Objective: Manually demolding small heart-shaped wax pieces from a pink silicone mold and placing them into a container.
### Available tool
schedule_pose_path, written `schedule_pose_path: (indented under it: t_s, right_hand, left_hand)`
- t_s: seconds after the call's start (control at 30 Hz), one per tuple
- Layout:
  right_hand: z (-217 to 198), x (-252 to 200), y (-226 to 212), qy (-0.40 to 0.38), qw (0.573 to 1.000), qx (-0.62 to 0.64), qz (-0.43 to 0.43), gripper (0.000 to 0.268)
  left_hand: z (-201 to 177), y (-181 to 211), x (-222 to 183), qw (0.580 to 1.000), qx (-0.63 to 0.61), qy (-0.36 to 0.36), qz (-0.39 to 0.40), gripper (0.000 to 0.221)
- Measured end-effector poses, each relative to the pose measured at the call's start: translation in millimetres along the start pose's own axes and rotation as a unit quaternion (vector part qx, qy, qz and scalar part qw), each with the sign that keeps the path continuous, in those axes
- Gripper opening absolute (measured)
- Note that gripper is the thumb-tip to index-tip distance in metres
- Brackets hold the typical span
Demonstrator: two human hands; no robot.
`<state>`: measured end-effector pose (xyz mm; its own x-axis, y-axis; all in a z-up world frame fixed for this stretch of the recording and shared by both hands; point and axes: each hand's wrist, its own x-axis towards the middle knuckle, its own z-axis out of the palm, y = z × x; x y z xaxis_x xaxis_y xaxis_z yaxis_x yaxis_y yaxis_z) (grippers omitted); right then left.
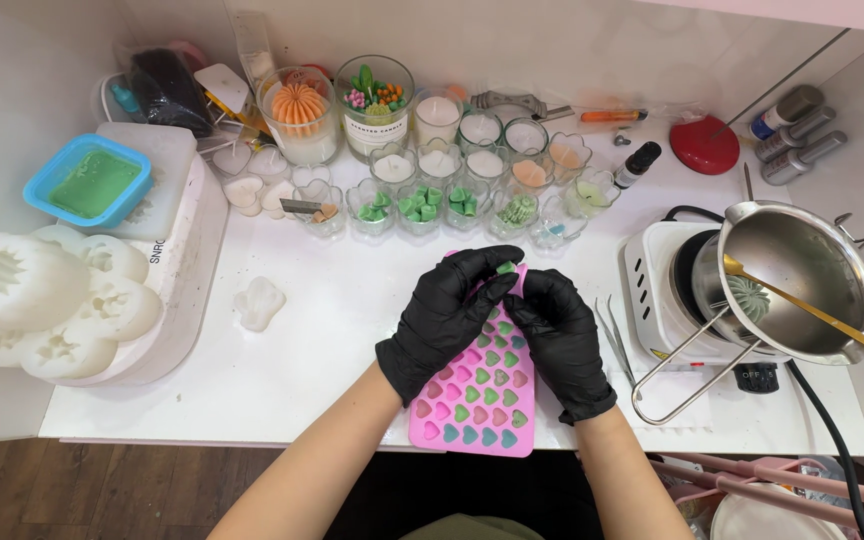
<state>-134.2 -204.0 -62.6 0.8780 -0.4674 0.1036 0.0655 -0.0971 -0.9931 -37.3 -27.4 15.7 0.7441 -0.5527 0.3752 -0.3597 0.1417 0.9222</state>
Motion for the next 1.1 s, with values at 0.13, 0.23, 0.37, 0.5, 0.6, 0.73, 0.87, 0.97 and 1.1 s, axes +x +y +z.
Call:
schedule_pose_path:
  t_s: [0.13,0.23,0.37,0.5,0.6,0.73,0.87,0.97,1.1]
  right_hand:
    - [2.5,-0.1,-14.3,-0.018,1.0,0.018,-0.011,0.035]
    - [7.6,-1.4,-38.6,-0.057,0.997,-0.002,-0.055,0.031]
    - [10.9,-2.4,-50.1,-0.083,0.993,-0.015,-0.077,0.03]
    - [7.7,-2.8,-47.0,-0.091,0.992,-0.01,-0.086,0.032]
    - [10.4,-4.1,-62.4,-0.102,0.991,-0.012,-0.088,0.033]
    - [4.8,-0.4,-43.6,-0.071,0.997,0.014,-0.036,0.032]
    - [6.0,2.9,-51.1,-0.019,0.997,0.044,0.056,0.033]
    - [10.1,4.2,-64.5,-0.009,0.995,0.045,0.084,0.035]
    - [7.7,4.8,-66.1,-0.014,0.99,0.075,0.123,0.037]
  left_hand:
    - [-2.3,-6.0,1.5,0.997,-0.06,-0.012,-0.046,0.028]
    - [-5.4,-9.7,1.8,0.989,-0.127,-0.036,-0.066,0.028]
    - [-7.0,-14.6,2.1,0.979,-0.186,-0.051,-0.064,0.023]
    - [-3.2,-39.8,0.8,0.972,-0.221,-0.05,-0.064,0.015]
    - [-5.3,-41.4,1.8,0.962,-0.255,-0.033,-0.091,0.015]
    - [-15.4,-23.4,10.5,0.951,-0.299,0.0,-0.077,0.015]
    - [-44.3,-3.9,19.8,0.98,0.023,0.197,0.02,0.02]
    - [-58.0,14.3,22.7,0.916,0.262,0.291,0.086,0.029]
    - [-51.3,21.6,16.5,0.877,0.358,0.284,0.148,0.037]
